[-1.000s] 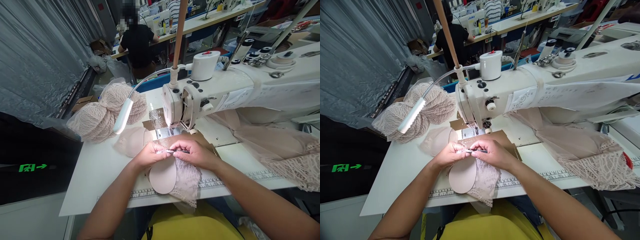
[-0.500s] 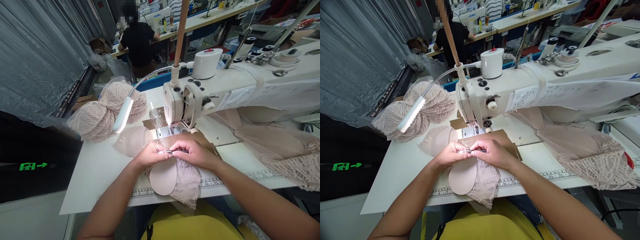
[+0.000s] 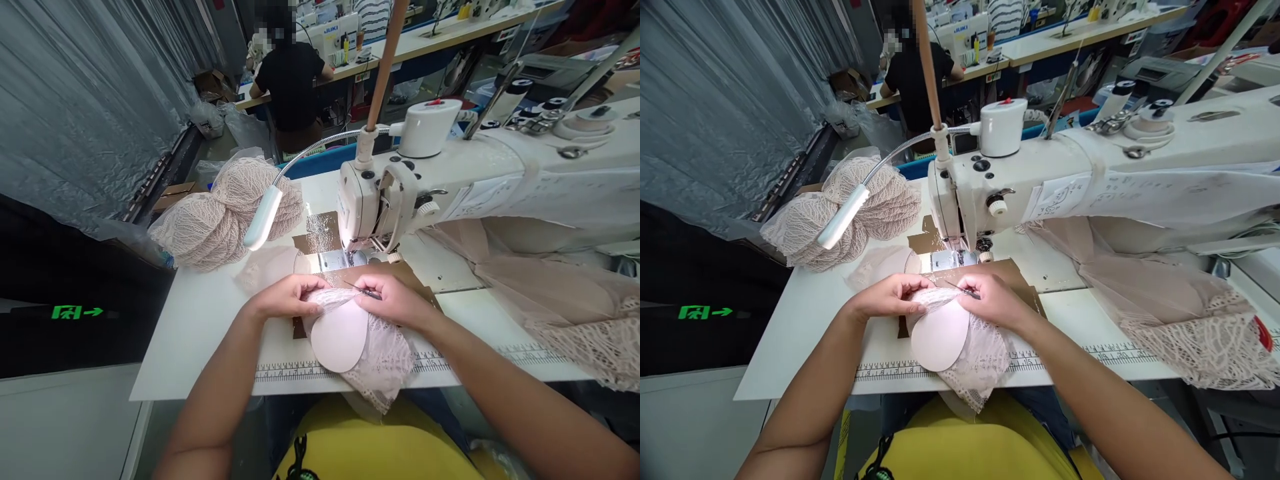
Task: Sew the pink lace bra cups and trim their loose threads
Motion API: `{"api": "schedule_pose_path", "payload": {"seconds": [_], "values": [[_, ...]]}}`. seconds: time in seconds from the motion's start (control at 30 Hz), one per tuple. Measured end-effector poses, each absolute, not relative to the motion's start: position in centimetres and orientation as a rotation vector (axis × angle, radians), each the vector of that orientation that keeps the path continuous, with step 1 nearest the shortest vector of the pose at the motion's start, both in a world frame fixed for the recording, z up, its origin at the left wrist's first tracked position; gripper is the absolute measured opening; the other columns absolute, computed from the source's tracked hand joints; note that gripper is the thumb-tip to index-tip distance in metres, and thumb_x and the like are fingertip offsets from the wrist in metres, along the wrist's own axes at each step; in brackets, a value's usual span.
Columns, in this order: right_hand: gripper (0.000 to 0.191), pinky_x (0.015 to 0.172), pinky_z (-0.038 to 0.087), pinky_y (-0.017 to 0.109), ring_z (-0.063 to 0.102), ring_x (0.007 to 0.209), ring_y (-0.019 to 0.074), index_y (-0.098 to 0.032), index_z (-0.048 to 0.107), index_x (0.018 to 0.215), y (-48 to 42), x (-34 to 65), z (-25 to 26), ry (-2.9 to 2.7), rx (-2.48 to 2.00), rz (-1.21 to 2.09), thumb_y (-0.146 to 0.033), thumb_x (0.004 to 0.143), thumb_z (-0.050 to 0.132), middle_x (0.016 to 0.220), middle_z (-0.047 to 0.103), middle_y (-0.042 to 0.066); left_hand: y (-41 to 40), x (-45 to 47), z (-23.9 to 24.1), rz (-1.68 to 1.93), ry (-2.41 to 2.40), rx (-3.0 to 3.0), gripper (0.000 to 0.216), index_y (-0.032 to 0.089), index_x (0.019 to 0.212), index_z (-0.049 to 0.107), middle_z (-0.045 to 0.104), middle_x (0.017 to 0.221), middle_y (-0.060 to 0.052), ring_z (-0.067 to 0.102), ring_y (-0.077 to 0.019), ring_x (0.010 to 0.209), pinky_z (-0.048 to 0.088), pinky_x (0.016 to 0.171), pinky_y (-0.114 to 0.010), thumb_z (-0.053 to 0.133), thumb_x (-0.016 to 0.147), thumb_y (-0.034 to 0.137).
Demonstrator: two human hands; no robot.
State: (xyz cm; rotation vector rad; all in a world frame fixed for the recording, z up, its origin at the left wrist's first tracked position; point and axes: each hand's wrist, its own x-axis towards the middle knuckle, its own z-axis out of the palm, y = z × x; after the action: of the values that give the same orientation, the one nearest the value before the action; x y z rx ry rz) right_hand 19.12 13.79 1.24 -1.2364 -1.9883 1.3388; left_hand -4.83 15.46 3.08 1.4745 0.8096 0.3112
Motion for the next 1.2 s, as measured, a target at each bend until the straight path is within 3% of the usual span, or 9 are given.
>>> {"api": "schedule_pose_path", "payload": {"seconds": [0.17,0.27,0.37,0.6,0.8,0.93,1.0,1.13,1.2], "values": [[0.009,0.057,0.032,0.026,0.043,0.063,0.0131,-0.019,0.048,0.068,13.7,19.6,1.3,-1.967,-1.239,1.358,-0.023,0.076,0.050,0.068,0.047,-0.003,14.8,-5.8,4.9,0.404,1.044,1.708,0.034,0.015,0.109,0.062,0.057,0.084,-0.002,0.051,-0.0129,0.074,0.042,0.066,-0.023,0.062,0.077,0.027],[0.009,0.060,0.033,0.026,0.044,0.066,0.0137,-0.019,0.048,0.069,13.5,19.6,1.6,-1.928,-1.224,1.374,-0.023,0.075,0.051,0.069,0.047,-0.003,13.5,-6.4,6.0,0.455,1.183,1.768,0.020,0.015,0.095,0.065,0.056,0.079,-0.002,0.050,-0.0127,0.071,0.041,0.064,-0.023,0.056,0.082,0.028],[0.008,0.061,0.034,0.026,0.044,0.067,0.0139,-0.020,0.048,0.070,13.2,19.6,2.0,-1.888,-1.210,1.411,-0.025,0.075,0.052,0.070,0.047,-0.003,12.2,-7.2,6.0,0.390,1.314,1.660,0.025,0.014,0.086,0.066,0.057,0.073,-0.002,0.049,-0.0119,0.066,0.038,0.059,-0.022,0.057,0.082,0.038],[0.010,0.058,0.033,0.025,0.041,0.065,0.0127,-0.020,0.048,0.072,12.7,19.5,2.2,-1.824,-1.088,1.534,-0.027,0.075,0.053,0.070,0.045,-0.002,10.6,-5.3,3.1,0.504,0.980,1.124,0.052,0.016,0.117,0.057,0.062,0.096,-0.006,0.057,-0.0135,0.078,0.045,0.070,-0.025,0.070,0.072,0.038],[0.011,0.060,0.035,0.025,0.043,0.065,0.0132,-0.019,0.049,0.072,12.6,19.5,1.9,-1.833,-1.104,1.511,-0.029,0.074,0.055,0.070,0.046,-0.002,10.9,-4.2,3.6,0.863,1.580,1.615,0.032,0.017,0.082,0.060,0.053,0.070,0.002,0.048,-0.0112,0.064,0.039,0.062,-0.023,0.072,0.068,0.043],[0.010,0.059,0.034,0.025,0.043,0.066,0.0132,-0.019,0.049,0.072,12.6,19.5,1.6,-1.851,-1.056,1.518,-0.028,0.076,0.054,0.071,0.047,-0.002,11.7,-3.4,4.5,0.845,1.380,1.864,0.041,0.019,0.098,0.061,0.060,0.100,-0.005,0.054,-0.0191,0.093,0.042,0.081,-0.028,0.075,0.065,0.037],[0.010,0.058,0.034,0.025,0.043,0.065,0.0128,-0.019,0.050,0.073,12.6,19.5,1.4,-1.863,-1.065,1.493,-0.028,0.077,0.054,0.070,0.047,-0.002,12.3,-2.6,4.0,0.689,1.166,1.796,0.050,0.019,0.108,0.061,0.059,0.110,-0.008,0.054,-0.0211,0.098,0.044,0.082,-0.029,0.077,0.064,0.035],[0.012,0.061,0.039,0.027,0.049,0.068,0.0147,-0.019,0.056,0.081,12.6,19.8,1.2,-1.896,-1.115,1.426,-0.031,0.078,0.055,0.074,0.054,0.000,13.1,-1.6,2.2,0.541,1.020,1.472,0.036,0.012,0.090,0.065,0.059,0.078,-0.004,0.053,-0.0124,0.067,0.040,0.057,-0.022,0.072,0.070,0.041],[0.021,0.067,0.044,0.029,0.055,0.077,0.0177,-0.019,0.060,0.092,12.7,19.9,1.2,-1.887,-1.112,1.428,-0.035,0.079,0.058,0.086,0.060,0.003,13.1,-1.4,1.6,0.557,0.978,1.329,0.036,0.010,0.080,0.064,0.056,0.068,-0.002,0.049,-0.0097,0.060,0.036,0.054,-0.021,0.073,0.069,0.043]]}}
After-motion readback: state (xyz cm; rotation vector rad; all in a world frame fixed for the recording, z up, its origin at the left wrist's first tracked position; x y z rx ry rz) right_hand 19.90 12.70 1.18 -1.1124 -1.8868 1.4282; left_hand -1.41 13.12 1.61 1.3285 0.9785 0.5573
